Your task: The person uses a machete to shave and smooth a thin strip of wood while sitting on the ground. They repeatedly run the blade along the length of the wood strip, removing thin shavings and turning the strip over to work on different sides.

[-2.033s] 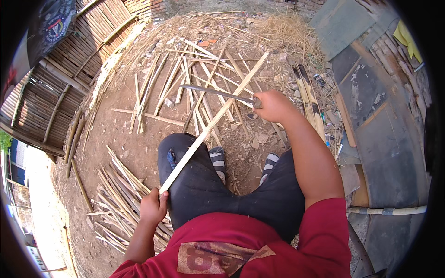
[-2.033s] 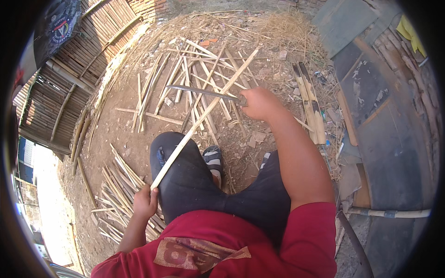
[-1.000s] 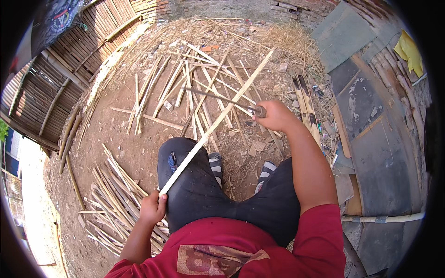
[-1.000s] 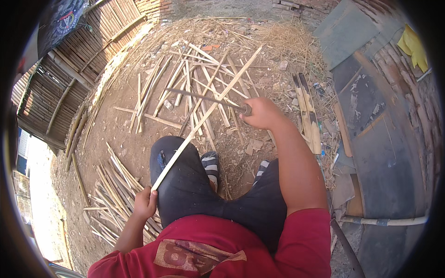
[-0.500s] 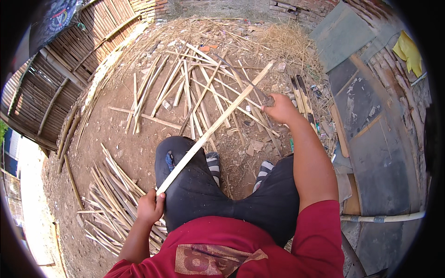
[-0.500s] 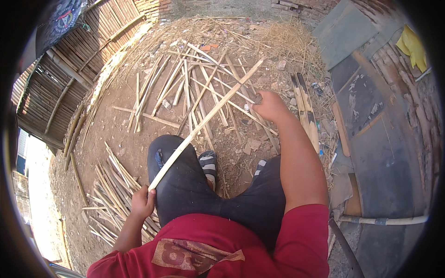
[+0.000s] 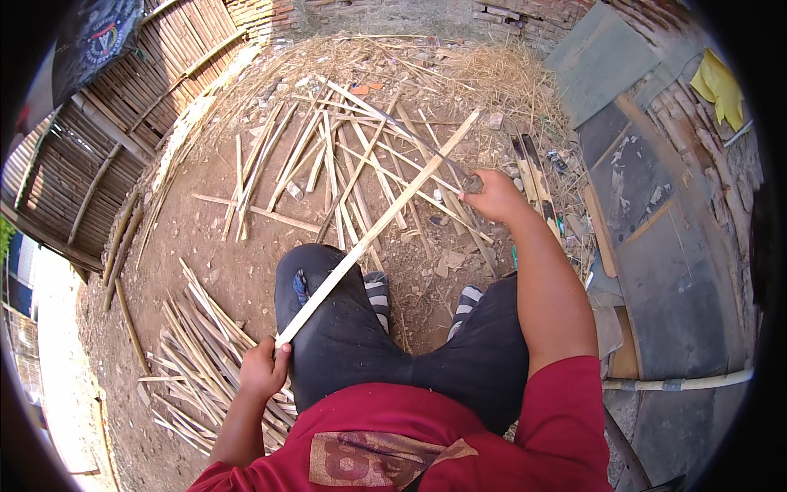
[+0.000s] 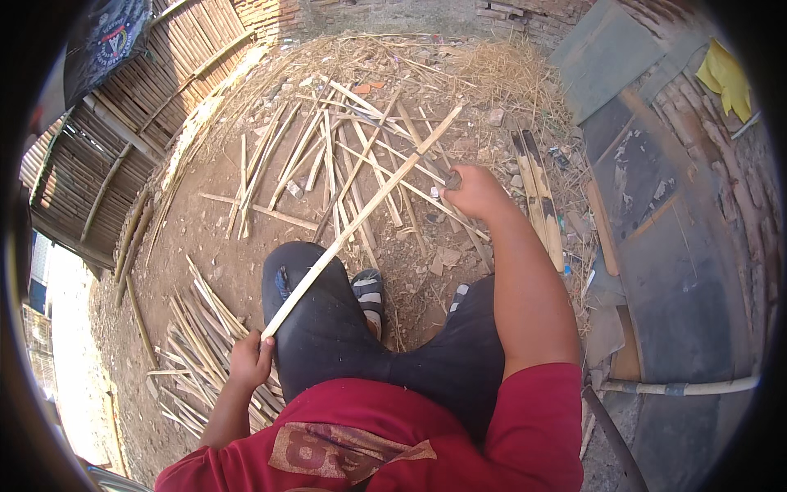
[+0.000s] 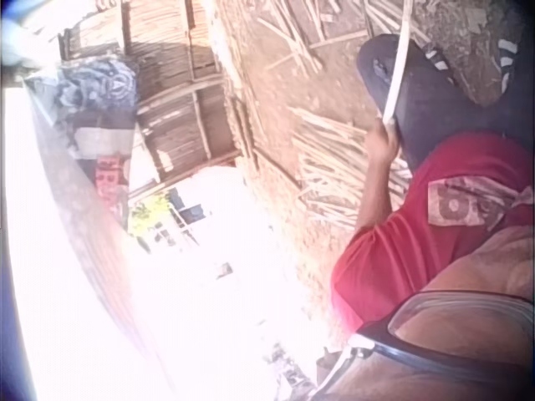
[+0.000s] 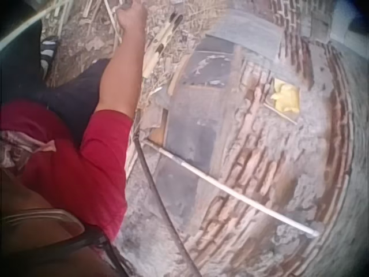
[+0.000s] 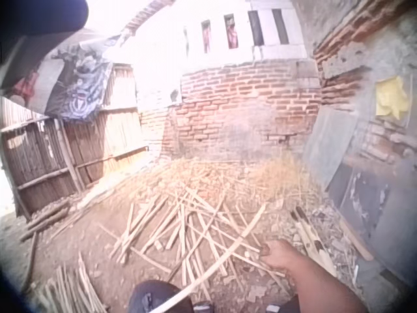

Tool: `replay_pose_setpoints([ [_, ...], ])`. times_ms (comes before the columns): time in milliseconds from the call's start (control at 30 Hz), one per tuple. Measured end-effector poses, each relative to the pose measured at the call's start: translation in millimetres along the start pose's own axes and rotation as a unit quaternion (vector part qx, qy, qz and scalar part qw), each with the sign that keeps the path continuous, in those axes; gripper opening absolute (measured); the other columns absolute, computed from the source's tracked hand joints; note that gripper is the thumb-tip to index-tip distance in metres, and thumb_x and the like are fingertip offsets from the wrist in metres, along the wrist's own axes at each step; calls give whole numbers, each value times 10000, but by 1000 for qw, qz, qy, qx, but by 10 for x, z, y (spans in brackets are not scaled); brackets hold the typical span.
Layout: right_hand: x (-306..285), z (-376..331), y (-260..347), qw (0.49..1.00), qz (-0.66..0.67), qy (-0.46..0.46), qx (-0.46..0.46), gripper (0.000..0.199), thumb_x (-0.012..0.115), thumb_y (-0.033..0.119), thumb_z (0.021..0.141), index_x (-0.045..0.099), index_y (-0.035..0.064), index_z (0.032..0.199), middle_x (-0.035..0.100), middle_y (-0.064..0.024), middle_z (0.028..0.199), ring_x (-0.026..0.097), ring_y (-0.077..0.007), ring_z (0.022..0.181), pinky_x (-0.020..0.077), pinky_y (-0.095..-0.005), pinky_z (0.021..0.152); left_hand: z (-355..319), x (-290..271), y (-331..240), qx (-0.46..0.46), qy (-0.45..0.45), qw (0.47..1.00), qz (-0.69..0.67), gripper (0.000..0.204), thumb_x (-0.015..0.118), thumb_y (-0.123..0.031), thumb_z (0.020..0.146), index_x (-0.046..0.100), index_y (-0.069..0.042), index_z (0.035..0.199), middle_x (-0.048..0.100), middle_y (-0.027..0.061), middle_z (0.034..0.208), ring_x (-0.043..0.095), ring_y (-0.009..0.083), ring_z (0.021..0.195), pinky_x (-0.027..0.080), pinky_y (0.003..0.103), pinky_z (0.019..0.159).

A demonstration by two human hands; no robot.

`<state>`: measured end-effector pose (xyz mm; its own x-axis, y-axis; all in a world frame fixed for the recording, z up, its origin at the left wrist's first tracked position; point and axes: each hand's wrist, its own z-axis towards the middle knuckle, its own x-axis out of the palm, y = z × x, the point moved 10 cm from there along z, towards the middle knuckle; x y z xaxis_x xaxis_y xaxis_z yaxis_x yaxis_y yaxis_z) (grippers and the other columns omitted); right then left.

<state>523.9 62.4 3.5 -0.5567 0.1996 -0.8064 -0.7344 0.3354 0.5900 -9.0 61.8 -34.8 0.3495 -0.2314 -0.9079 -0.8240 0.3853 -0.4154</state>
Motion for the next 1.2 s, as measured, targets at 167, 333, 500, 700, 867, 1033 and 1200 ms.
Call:
replay_pose_setpoints([
  [167,235,-197,613,991,-23,87,-100,625,808,402,831,667,21,1305,713,-258,1152,695,-376,1085,535,-444,962,-54,-1,33,-9,11,1000,5,466,573,-428,1020,528,-4,834,581,265,655,598,513,682,446,558,610],
  [333,311,-252,645,981,105,101,-128,368,850,315,836,725,45,1054,740,-73,889,685,-184,836,533,-370,796,-70,-1,-9,-2,-5,1000,30,444,593,-431,1009,544,-11,871,592,241,666,602,493,667,453,546,606],
  [500,330,-255,644,942,297,156,-35,330,827,272,874,711,69,1107,708,-49,926,640,-124,755,530,-316,687,-94,-62,-24,-3,-19,997,70,434,629,-433,986,584,-4,941,624,223,753,624,461,707,469,534,634],
  [700,397,-234,782,921,364,126,-60,237,817,224,895,695,83,1042,658,13,828,576,-63,657,471,-247,591,-17,-308,-456,73,-87,989,93,489,723,-451,920,607,-2,1074,652,204,1019,650,406,886,506,493,746],
  [867,330,-285,947,945,281,96,-139,272,826,257,874,711,79,1044,678,1,833,625,-135,709,503,-337,654,45,-133,-378,1,-42,998,43,487,677,-455,959,576,-7,1119,681,230,894,679,434,806,531,513,718],
  [1033,54,-369,815,990,-36,48,-124,354,809,363,834,735,117,1077,717,-160,860,714,-329,838,546,-459,765,-59,10,-219,-7,-19,1000,12,415,573,-419,1029,539,-5,1014,645,288,733,641,522,722,486,572,642],
  [1200,541,-553,1232,936,-231,116,-238,343,770,295,845,722,125,1138,737,-174,919,713,-380,907,558,-491,788,-17,88,-113,12,18,1000,-20,401,526,-386,1055,501,-5,931,606,300,701,601,547,705,451,588,623],
])
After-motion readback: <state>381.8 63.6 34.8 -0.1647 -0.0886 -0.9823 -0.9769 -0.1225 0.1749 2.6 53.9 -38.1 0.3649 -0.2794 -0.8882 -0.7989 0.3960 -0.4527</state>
